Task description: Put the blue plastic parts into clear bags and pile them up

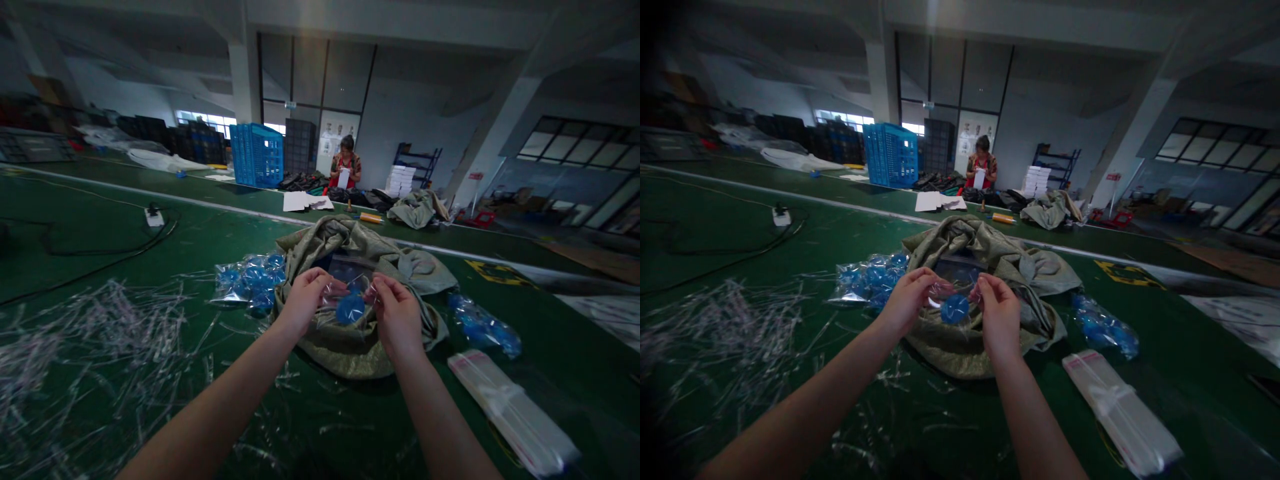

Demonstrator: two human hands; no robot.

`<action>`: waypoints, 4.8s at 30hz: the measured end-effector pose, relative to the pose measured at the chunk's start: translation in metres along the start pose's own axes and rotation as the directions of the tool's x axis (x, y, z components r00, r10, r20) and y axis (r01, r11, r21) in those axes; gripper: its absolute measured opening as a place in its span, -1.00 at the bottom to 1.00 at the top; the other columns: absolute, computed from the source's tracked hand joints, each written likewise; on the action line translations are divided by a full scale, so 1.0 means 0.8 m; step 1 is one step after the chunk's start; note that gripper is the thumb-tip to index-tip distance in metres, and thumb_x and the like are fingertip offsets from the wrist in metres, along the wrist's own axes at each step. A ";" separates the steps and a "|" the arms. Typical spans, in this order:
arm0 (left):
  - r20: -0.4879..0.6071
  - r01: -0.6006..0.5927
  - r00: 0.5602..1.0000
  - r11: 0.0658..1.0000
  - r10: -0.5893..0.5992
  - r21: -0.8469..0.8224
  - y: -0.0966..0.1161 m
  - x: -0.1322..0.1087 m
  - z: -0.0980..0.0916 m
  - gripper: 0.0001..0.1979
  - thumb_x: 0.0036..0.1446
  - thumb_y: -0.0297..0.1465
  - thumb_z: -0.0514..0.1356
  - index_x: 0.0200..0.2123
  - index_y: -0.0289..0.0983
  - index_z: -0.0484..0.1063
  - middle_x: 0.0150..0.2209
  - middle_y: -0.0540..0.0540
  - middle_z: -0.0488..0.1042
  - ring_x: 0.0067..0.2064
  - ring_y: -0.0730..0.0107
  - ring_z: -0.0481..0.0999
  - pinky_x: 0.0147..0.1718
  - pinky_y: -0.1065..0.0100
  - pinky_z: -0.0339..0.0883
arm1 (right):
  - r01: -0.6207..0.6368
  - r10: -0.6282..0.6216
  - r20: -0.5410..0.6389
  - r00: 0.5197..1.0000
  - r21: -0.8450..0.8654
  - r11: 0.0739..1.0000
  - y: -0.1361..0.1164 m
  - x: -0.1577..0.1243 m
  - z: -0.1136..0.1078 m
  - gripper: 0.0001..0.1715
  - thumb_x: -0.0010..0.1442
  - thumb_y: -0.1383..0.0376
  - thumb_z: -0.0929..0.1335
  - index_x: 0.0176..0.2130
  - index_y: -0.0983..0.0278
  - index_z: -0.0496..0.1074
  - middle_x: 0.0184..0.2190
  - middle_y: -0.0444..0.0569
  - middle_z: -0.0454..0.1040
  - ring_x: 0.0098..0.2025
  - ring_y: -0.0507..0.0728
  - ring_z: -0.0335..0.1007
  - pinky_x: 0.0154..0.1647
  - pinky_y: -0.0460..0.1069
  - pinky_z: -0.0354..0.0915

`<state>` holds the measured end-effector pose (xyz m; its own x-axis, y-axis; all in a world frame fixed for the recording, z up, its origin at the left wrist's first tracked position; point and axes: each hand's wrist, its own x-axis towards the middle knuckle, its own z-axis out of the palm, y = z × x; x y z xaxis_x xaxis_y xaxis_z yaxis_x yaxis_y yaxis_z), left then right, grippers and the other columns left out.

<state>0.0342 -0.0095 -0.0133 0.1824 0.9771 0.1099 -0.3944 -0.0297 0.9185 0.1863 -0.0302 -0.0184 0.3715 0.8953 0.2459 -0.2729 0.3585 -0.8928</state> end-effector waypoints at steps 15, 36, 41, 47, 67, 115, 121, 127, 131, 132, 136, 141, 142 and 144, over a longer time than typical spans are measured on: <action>0.390 -0.648 0.655 0.216 0.647 0.730 0.001 -0.015 0.001 -0.85 0.16 -0.42 0.11 -0.21 -0.26 0.42 -0.18 -0.18 0.47 -0.08 0.23 0.41 -0.05 0.21 0.30 | 0.264 -0.193 0.188 0.963 -0.518 0.814 -0.012 -0.019 0.005 -0.76 0.13 0.19 0.36 -0.25 0.28 0.53 -0.40 -0.04 0.55 -0.37 0.13 0.45 -0.32 0.02 0.37; 0.553 -0.666 0.547 -0.073 0.629 0.742 -0.002 -0.012 -0.007 -0.86 0.18 -0.42 0.15 -0.28 -0.26 0.52 -0.26 -0.09 0.57 -0.23 0.33 0.45 -0.18 0.24 0.33 | 0.622 -0.316 0.537 0.782 -0.642 0.448 -0.017 -0.031 0.008 -0.81 0.23 0.40 0.25 -0.26 0.28 0.45 -0.36 -0.05 0.44 -0.30 0.10 0.38 -0.25 -0.03 0.27; 0.539 -0.667 0.567 -0.037 0.623 0.745 0.000 -0.012 -0.007 -0.90 0.16 -0.46 0.16 -0.34 -0.27 0.49 -0.30 -0.07 0.56 -0.25 0.35 0.44 -0.20 0.27 0.34 | 0.635 -0.310 0.555 0.772 -0.650 0.418 -0.018 -0.029 0.008 -0.83 0.20 0.42 0.26 -0.27 0.29 0.45 -0.37 -0.04 0.44 -0.30 0.10 0.38 -0.26 -0.03 0.26; 0.502 -0.637 0.595 -0.013 0.627 0.771 0.002 -0.011 -0.005 -0.95 0.07 -0.53 0.18 -0.38 -0.30 0.41 -0.35 -0.08 0.49 -0.26 0.32 0.44 -0.23 0.30 0.34 | 0.634 -0.280 0.573 0.770 -0.642 0.431 -0.016 -0.032 0.008 -0.81 0.19 0.45 0.26 -0.26 0.28 0.45 -0.33 -0.03 0.46 -0.24 0.12 0.39 -0.20 -0.02 0.27; -0.393 -0.339 0.899 0.874 0.193 -0.347 0.047 0.027 -0.043 -0.95 0.06 -0.52 0.11 -0.44 -0.32 0.30 -0.27 -0.18 0.53 -0.20 0.28 0.58 -0.14 0.24 0.44 | 0.411 -0.339 0.234 0.911 -0.572 0.710 -0.021 -0.031 0.003 -0.77 0.23 0.21 0.31 -0.18 0.25 0.48 -0.30 -0.03 0.50 -0.38 0.08 0.46 -0.43 -0.04 0.45; 0.228 -0.149 0.969 0.955 0.090 0.256 -0.002 0.010 -0.015 -0.76 0.01 -0.22 0.28 -0.39 -0.30 0.45 -0.29 -0.12 0.57 -0.23 0.27 0.55 -0.23 0.26 0.42 | 0.123 -0.118 0.035 0.992 -0.288 0.950 -0.014 0.014 -0.021 -0.62 0.01 0.09 0.44 -0.21 0.27 0.49 -0.46 -0.10 0.44 -0.37 0.11 0.42 -0.44 0.03 0.50; 0.094 0.084 0.990 0.982 -0.100 0.168 -0.059 0.037 -0.043 -0.71 -0.09 -0.23 0.35 -0.42 -0.30 0.38 -0.33 -0.13 0.57 -0.34 0.27 0.57 -0.43 0.30 0.45 | -0.238 0.252 0.134 0.958 -0.115 0.964 0.051 0.046 -0.041 -0.68 -0.08 0.14 0.50 -0.34 0.28 0.49 -0.51 -0.13 0.48 -0.40 0.05 0.46 -0.24 0.02 0.48; 0.100 0.142 0.982 0.972 -0.162 0.185 -0.085 0.027 -0.075 -0.66 -0.09 -0.21 0.36 -0.36 -0.32 0.39 -0.30 -0.15 0.57 -0.31 0.25 0.58 -0.42 0.30 0.48 | -0.395 0.451 0.304 0.839 -0.229 0.890 0.095 0.033 -0.062 -0.61 -0.21 0.24 0.56 -0.32 0.30 0.52 -0.35 -0.04 0.58 -0.31 0.09 0.52 -0.21 -0.01 0.46; 0.036 0.204 0.975 0.953 -0.218 0.222 -0.095 0.014 -0.086 -0.68 -0.08 -0.25 0.37 -0.40 -0.33 0.36 -0.35 -0.15 0.56 -0.34 0.25 0.59 -0.46 0.32 0.48 | -0.328 0.411 0.286 0.866 -0.296 0.897 0.115 0.023 -0.064 -0.64 -0.26 0.22 0.57 -0.42 0.29 0.50 -0.41 -0.07 0.56 -0.36 0.10 0.50 -0.28 0.02 0.46; 0.010 0.219 0.973 0.945 -0.228 0.243 -0.098 0.011 -0.089 -0.70 -0.07 -0.26 0.36 -0.42 -0.33 0.35 -0.39 -0.13 0.55 -0.35 0.25 0.58 -0.48 0.33 0.47 | -0.320 0.406 0.286 0.868 -0.302 0.898 0.119 0.022 -0.064 -0.64 -0.27 0.22 0.57 -0.42 0.29 0.50 -0.43 -0.07 0.56 -0.37 0.10 0.50 -0.30 0.02 0.46; -0.028 0.236 0.970 0.905 -0.242 0.353 -0.112 0.003 -0.099 -0.75 -0.02 -0.29 0.33 -0.43 -0.33 0.38 -0.46 -0.11 0.52 -0.40 0.26 0.57 -0.56 0.38 0.40 | -0.288 0.391 0.301 0.870 -0.333 0.898 0.134 0.015 -0.064 -0.61 -0.28 0.20 0.55 -0.40 0.29 0.49 -0.46 -0.09 0.53 -0.41 0.09 0.46 -0.42 0.00 0.45; -0.076 0.124 0.992 0.784 -0.098 0.608 -0.108 0.000 -0.119 -0.70 -0.03 -0.19 0.31 -0.44 -0.36 0.50 -0.56 -0.07 0.49 -0.60 0.51 0.35 -0.67 0.49 0.10 | -0.233 0.348 0.306 0.886 -0.355 0.905 0.145 0.013 -0.067 -0.69 -0.24 0.20 0.52 -0.49 0.29 0.42 -0.48 -0.13 0.49 -0.43 0.05 0.39 -0.49 -0.05 0.41; -0.109 0.144 0.989 0.784 -0.098 0.604 -0.104 0.000 -0.122 -0.66 -0.02 -0.14 0.29 -0.47 -0.36 0.50 -0.56 -0.09 0.49 -0.63 0.55 0.29 -0.68 0.49 0.04 | -0.226 0.343 0.308 0.887 -0.359 0.906 0.147 0.014 -0.068 -0.70 -0.23 0.21 0.51 -0.51 0.29 0.40 -0.48 -0.13 0.48 -0.43 0.04 0.38 -0.49 -0.06 0.41; -0.157 0.222 0.974 0.825 -0.163 0.520 -0.096 0.003 -0.127 -0.55 -0.01 -0.04 0.24 -0.51 -0.38 0.48 -0.53 -0.15 0.52 -0.67 0.60 0.19 -0.71 0.47 -0.07 | -0.219 0.339 0.311 0.888 -0.363 0.906 0.149 0.016 -0.070 -0.73 -0.23 0.24 0.50 -0.52 0.29 0.39 -0.48 -0.14 0.47 -0.43 0.04 0.37 -0.48 -0.06 0.41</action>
<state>-0.0265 0.0163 -0.1225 0.1007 0.9896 -0.1026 0.1839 0.0828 0.9794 0.2078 0.0090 -0.1428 -0.0389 0.9987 0.0328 -0.0062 0.0326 -0.9994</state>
